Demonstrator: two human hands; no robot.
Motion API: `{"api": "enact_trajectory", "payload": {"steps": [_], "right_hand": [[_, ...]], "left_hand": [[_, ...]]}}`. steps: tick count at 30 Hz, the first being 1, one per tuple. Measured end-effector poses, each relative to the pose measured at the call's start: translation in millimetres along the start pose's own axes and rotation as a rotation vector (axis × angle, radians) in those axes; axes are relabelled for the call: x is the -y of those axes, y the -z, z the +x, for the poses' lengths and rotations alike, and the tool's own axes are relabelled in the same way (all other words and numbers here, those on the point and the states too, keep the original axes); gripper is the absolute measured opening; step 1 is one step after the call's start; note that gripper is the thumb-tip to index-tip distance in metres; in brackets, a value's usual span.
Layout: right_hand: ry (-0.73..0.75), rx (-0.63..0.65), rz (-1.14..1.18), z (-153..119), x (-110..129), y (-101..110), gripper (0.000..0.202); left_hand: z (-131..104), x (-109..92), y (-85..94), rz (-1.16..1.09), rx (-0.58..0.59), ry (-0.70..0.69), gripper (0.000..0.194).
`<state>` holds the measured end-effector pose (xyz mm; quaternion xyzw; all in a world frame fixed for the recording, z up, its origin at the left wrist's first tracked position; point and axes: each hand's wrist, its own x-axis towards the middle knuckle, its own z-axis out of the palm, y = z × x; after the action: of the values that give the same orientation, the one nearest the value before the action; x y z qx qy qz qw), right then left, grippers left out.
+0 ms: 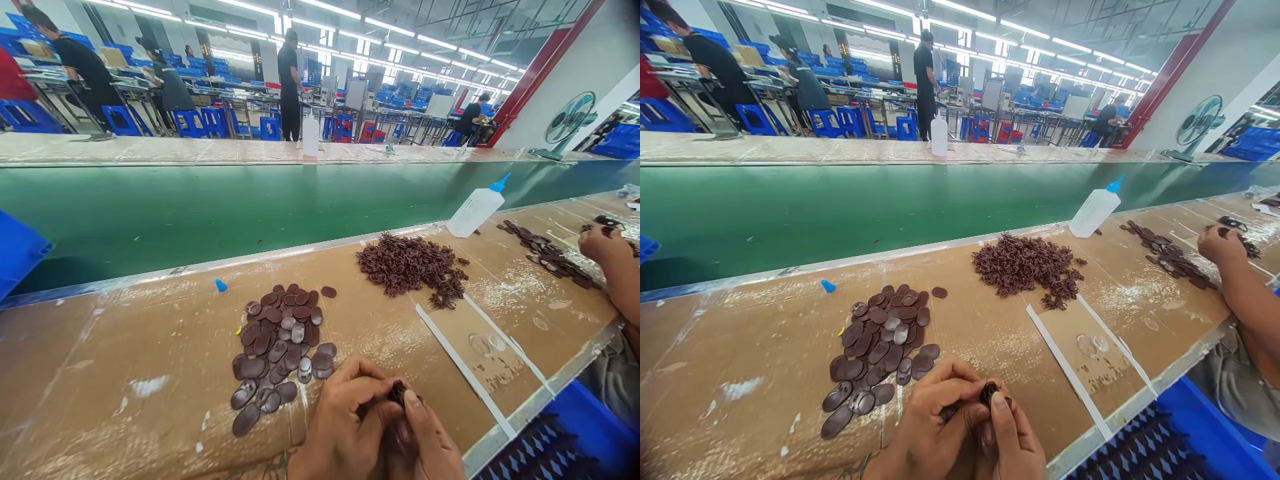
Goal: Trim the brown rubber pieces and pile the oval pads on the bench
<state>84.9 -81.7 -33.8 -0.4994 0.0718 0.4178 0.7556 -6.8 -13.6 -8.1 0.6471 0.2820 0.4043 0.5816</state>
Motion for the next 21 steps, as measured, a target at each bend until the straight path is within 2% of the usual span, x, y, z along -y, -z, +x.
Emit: {"api": "enact_trajectory", "payload": {"steps": [5,10,17,21], "right_hand": [[0.001,0.001,-0.032,0.4,-0.4,3.8,0.037],[-0.030,0.014,-0.068,2.2,5.6,2.5,0.037],[-0.063,0.042,-0.048,1.5,10.6,1.3,0.033],[-0.118,0.064,-0.025,-0.4,13.2,-1.4,0.031]], "left_hand": [[-0.6,6.0,-3.9,-0.047,-0.047,0.019,0.008],[1.8,8.7,-4.9,-0.028,-0.094,0.000,0.015],[2.6,6.7,-4.8,-0.003,-0.093,-0.016,0.026],[2.6,4.9,-5.0,-0.025,-0.110,-0.017,0.024]]}}
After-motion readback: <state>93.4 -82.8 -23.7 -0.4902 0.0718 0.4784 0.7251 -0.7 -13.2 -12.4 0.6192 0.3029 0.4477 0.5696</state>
